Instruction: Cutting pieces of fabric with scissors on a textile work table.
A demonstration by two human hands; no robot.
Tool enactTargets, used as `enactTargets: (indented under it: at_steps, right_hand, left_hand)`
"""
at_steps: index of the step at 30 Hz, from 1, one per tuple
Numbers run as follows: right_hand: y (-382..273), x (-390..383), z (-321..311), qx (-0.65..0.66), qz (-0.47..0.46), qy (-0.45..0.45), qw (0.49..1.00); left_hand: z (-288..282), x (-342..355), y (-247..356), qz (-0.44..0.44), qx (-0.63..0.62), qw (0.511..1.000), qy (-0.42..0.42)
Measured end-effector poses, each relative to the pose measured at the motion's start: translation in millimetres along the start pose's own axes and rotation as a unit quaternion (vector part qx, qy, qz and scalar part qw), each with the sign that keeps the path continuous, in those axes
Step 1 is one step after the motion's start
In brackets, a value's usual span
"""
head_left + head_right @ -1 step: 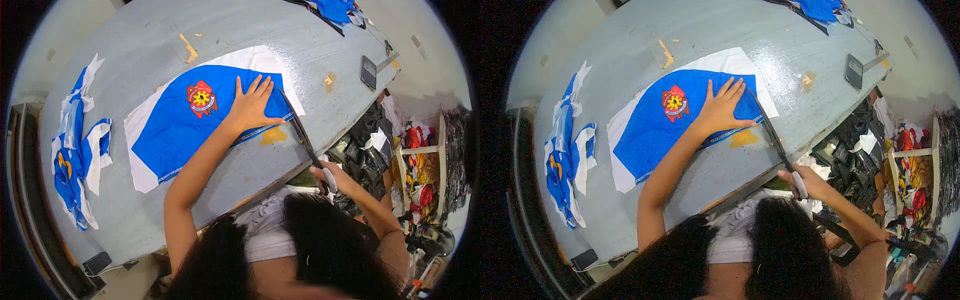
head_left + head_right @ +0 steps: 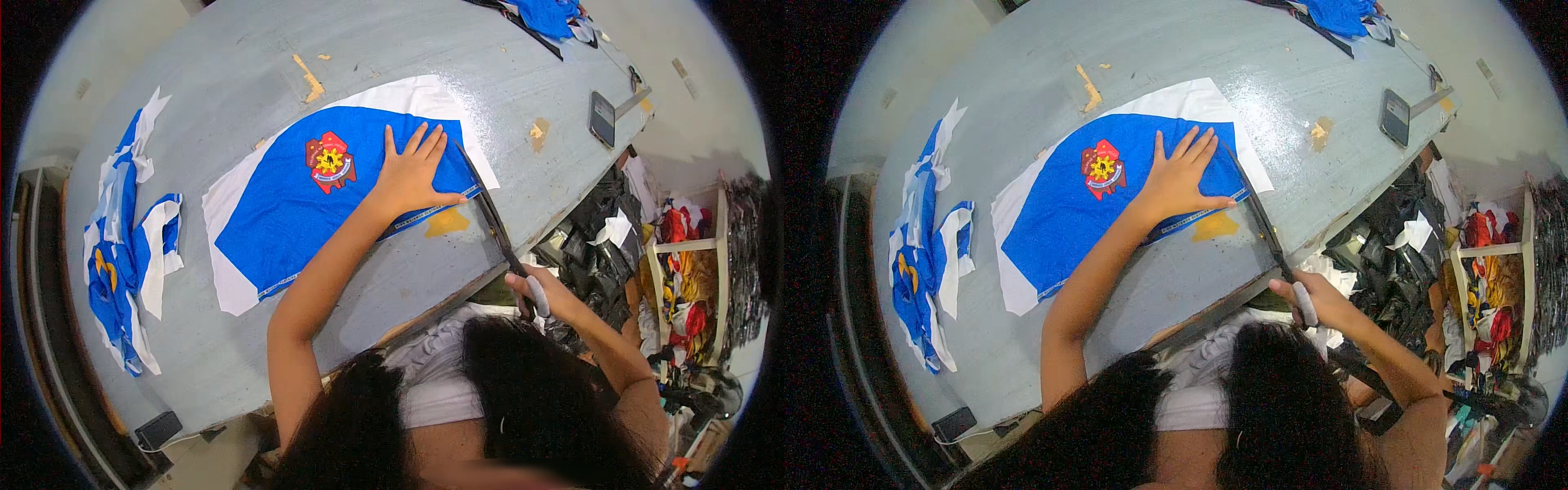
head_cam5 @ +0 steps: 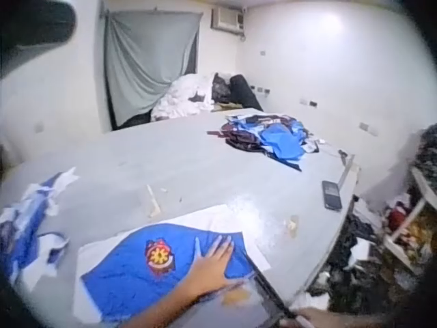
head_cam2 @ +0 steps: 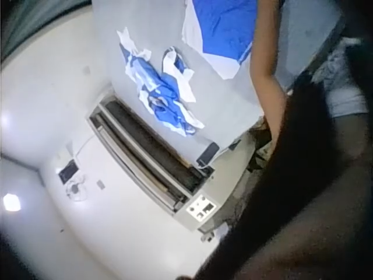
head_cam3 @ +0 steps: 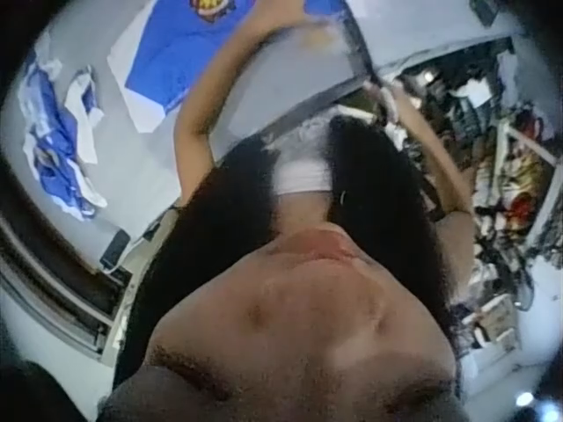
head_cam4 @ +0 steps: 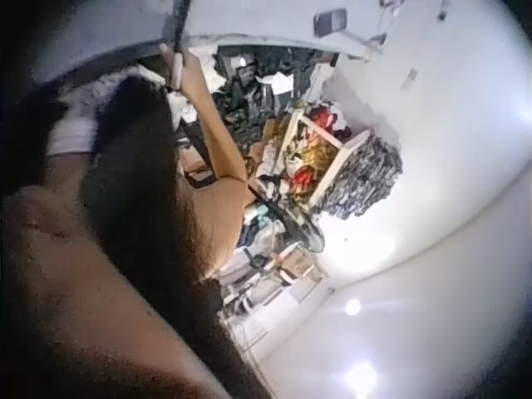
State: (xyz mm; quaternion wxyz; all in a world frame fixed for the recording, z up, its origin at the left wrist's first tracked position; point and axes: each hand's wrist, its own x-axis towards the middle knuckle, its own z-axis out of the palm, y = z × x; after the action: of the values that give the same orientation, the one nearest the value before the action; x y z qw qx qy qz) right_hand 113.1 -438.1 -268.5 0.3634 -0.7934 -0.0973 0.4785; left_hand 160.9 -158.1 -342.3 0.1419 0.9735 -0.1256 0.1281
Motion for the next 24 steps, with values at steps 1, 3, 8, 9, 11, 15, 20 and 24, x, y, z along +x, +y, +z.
enactTargets:
  at_steps: [1,3,8,9,11,15,20,24]
  right_hand:
    - [4.3,2.0,4.9,0.028,0.002,0.014,1.000]
    - [9.3,4.2,11.5,0.041,0.013,0.042,0.998]
    - [8.6,3.4,19.8,0.044,0.005,0.059,0.997]
    - [7.6,2.9,20.1,0.048,0.016,0.059,0.997]
    - [10.4,3.9,23.9,0.050,-0.001,0.067,0.996]
    - [3.9,2.4,29.9,0.044,-0.015,0.083,0.995]
    - [-0.7,0.7,34.6,0.025,-0.009,0.092,0.995]
    - [1.6,2.2,35.5,-0.005,-0.003,0.105,0.995]
  left_hand:
    - [1.6,-1.1,1.1,-0.007,0.004,1.000,-0.002]
    - [3.9,-3.2,4.7,-0.016,0.004,1.000,0.003]
    - [5.6,-7.3,12.3,-0.046,0.015,0.999,0.004]
    - [4.9,-7.0,13.5,-0.055,0.012,0.998,-0.004]
    - [3.7,-5.7,15.0,-0.065,0.008,0.998,-0.012]
    - [4.3,-4.6,15.0,-0.068,0.008,0.997,-0.019]
    - [8.1,-7.2,11.6,-0.059,-0.001,0.998,0.013]
    - [9.2,-6.3,12.0,-0.055,-0.001,0.998,0.012]
